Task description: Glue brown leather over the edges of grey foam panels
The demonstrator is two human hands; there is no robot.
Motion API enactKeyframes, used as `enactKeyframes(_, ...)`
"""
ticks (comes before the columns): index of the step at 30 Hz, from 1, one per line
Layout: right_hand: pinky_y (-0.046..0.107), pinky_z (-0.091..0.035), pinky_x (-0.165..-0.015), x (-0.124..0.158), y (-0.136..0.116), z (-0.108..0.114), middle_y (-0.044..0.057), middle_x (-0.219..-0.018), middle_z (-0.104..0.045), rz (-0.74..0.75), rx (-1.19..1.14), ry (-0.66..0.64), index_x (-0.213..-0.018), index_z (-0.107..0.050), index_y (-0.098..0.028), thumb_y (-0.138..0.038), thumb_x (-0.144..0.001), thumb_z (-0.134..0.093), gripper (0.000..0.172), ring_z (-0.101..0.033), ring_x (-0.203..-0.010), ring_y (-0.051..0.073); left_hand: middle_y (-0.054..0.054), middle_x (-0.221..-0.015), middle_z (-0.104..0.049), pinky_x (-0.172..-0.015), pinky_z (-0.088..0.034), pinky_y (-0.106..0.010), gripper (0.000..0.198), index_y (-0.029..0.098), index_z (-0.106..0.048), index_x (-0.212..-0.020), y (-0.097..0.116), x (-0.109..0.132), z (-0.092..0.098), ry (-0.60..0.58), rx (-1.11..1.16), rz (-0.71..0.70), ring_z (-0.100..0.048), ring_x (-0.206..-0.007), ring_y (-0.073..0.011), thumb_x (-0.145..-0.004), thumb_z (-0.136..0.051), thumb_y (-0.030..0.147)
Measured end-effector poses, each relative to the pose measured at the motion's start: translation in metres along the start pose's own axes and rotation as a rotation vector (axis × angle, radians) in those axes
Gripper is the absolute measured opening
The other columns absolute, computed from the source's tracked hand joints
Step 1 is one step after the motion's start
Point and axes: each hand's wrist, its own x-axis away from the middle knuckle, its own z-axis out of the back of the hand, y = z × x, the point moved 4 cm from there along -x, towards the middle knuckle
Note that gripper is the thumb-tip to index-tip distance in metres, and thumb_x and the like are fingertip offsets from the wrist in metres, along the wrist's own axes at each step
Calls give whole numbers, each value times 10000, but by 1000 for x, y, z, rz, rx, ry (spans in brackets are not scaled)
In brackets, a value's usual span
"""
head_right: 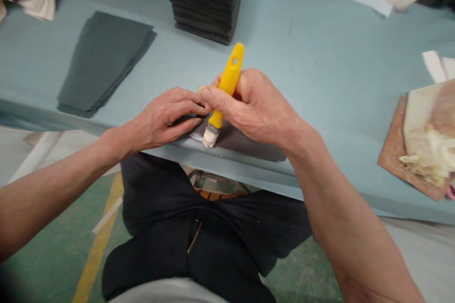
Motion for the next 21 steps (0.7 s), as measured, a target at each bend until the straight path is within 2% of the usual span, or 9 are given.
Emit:
enactKeyframes(6,294,-412,-610,4,1,8,-28,-592,-516,1,66,-2,-727,-688,-221,-639,-1005,-696,503,-523,-651,139,-124,-1365,-762,-1092,-553,-499,200,234,-716,-1189,0,0,1,-7,-9,21,-721,-1253,-292,-1082,-566,311)
enactKeyframes(9,292,-391,-589,5,-1,7,-39,-575,-482,8,8,21,-705,-652,-225,-673,-1015,-667,545,-472,-607,129,-113,-1366,-765,-1099,-555,-512,196,263,-721,-1186,0,0,2,-21,-6,47,-720,-1252,-298,-1073,-571,318)
enactKeyframes(12,294,-388,-597,6,4,7,-41,-588,-501,18,-6,-8,-708,-647,-221,-652,-1019,-680,532,-440,-593,119,-105,-1373,-763,-1106,-555,-507,208,276,-727,-1200,0,0,2,-17,-17,56,-717,-1263,-297,-1065,-576,319)
enactKeyframes(16,284,-407,-616,13,11,18,-42,-627,-544,16,28,-44,-767,-709,-202,-572,-1022,-713,449,-470,-607,107,-92,-1367,-770,-1115,-554,-480,205,266,-734,-1191,0,0,2,-7,-31,64,-724,-1262,-280,-1054,-584,298)
enactKeyframes(21,270,-406,-635,19,6,24,-49,-616,-515,32,-38,-44,-766,-690,-204,-553,-1027,-707,436,-533,-670,118,-78,-1368,-772,-1115,-561,-475,204,280,-733,-1198,-1,0,3,-10,-34,60,-727,-1263,-275,-1051,-594,303)
